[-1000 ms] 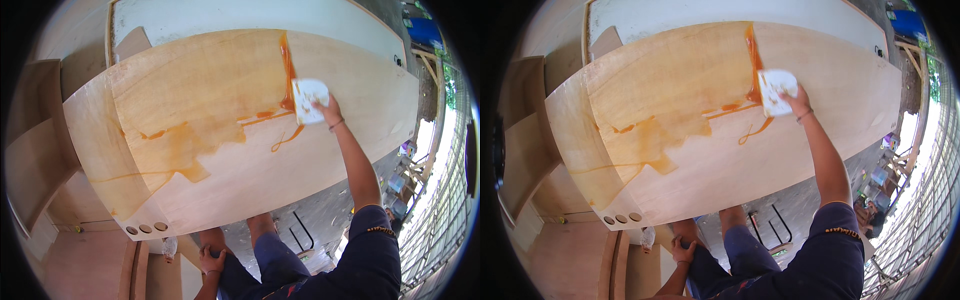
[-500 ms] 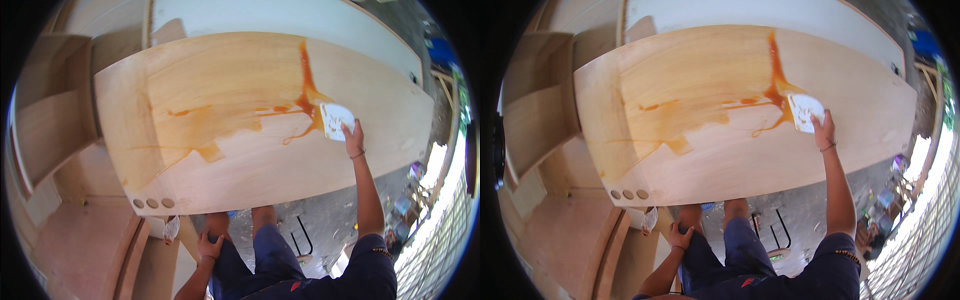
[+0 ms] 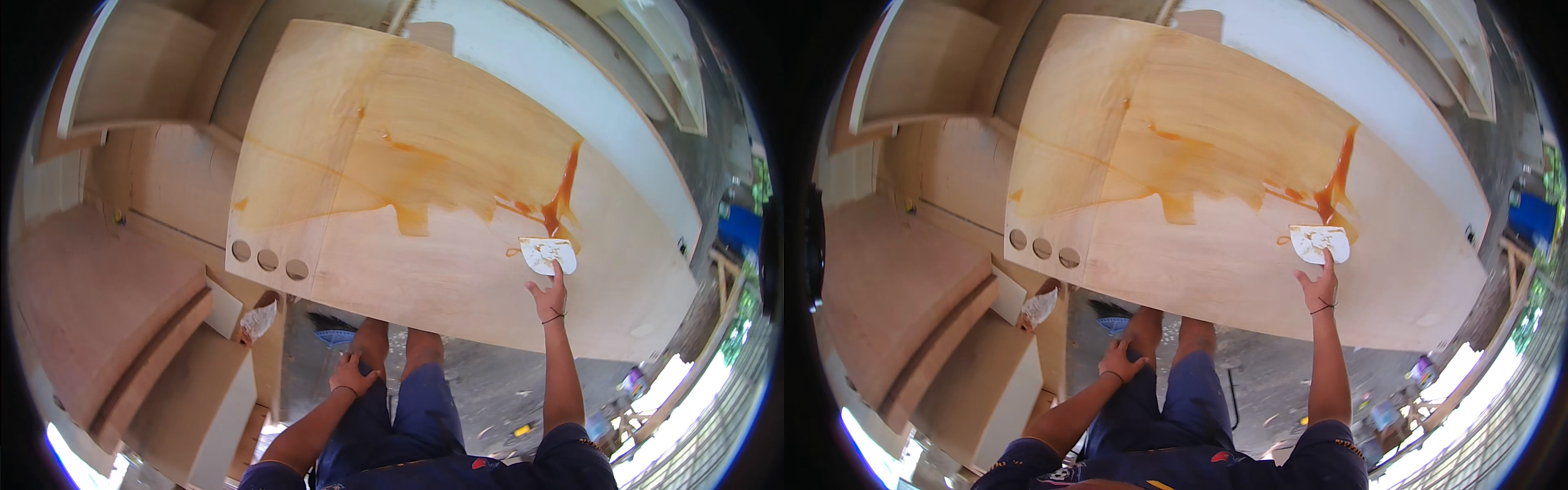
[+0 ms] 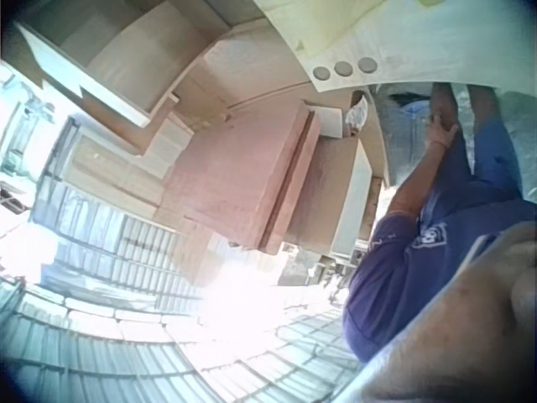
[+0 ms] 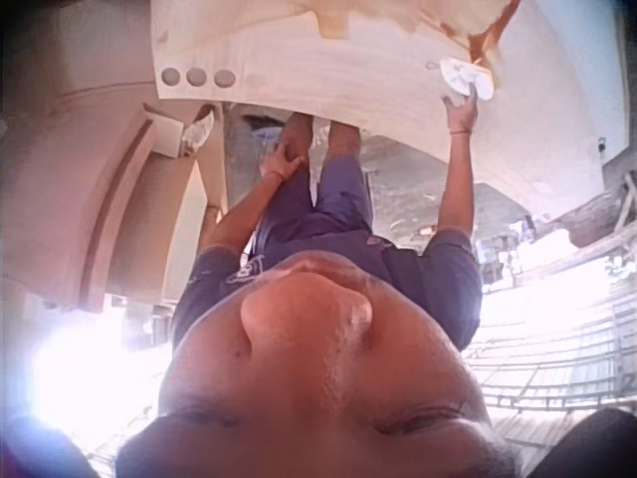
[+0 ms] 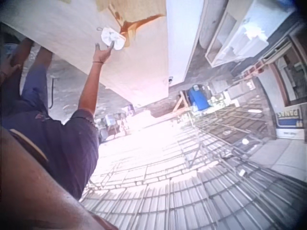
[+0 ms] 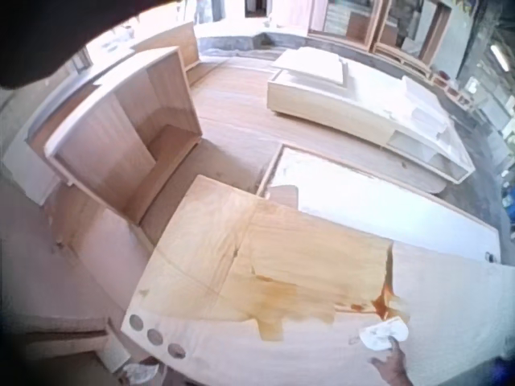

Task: The person pours adhesive from a bottle onto a large wooden panel and then spreads it across the surface with a spreading tool.

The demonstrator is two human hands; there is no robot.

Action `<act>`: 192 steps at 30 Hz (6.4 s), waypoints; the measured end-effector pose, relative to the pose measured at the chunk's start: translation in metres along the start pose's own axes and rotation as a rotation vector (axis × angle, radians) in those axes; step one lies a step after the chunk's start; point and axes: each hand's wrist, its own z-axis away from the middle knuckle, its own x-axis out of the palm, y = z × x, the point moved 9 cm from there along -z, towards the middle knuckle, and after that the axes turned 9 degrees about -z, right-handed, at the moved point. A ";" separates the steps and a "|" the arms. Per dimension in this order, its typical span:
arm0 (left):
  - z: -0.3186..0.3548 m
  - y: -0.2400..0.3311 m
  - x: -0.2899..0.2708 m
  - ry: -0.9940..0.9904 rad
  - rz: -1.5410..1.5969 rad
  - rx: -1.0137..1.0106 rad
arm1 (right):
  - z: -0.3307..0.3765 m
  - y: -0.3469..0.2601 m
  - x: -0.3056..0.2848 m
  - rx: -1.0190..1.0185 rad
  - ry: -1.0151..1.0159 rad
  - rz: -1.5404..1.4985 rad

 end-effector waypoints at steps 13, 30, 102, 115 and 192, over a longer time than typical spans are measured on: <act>0.028 -0.042 0.076 0.047 0.572 0.190 | -0.075 0.001 0.065 0.034 0.020 0.491; 0.039 -0.040 0.105 0.058 0.681 -0.041 | -0.053 -0.395 0.450 -0.739 -0.547 0.789; 0.090 -0.107 0.085 0.083 0.839 -0.088 | 0.175 -0.335 0.526 -1.174 -0.407 1.062; 0.097 -0.107 0.084 0.129 0.849 -0.122 | 0.186 -0.340 0.529 -0.928 -0.752 1.058; 0.101 -0.089 0.098 0.124 0.801 -0.146 | 0.199 -0.301 0.445 -1.315 -0.987 1.117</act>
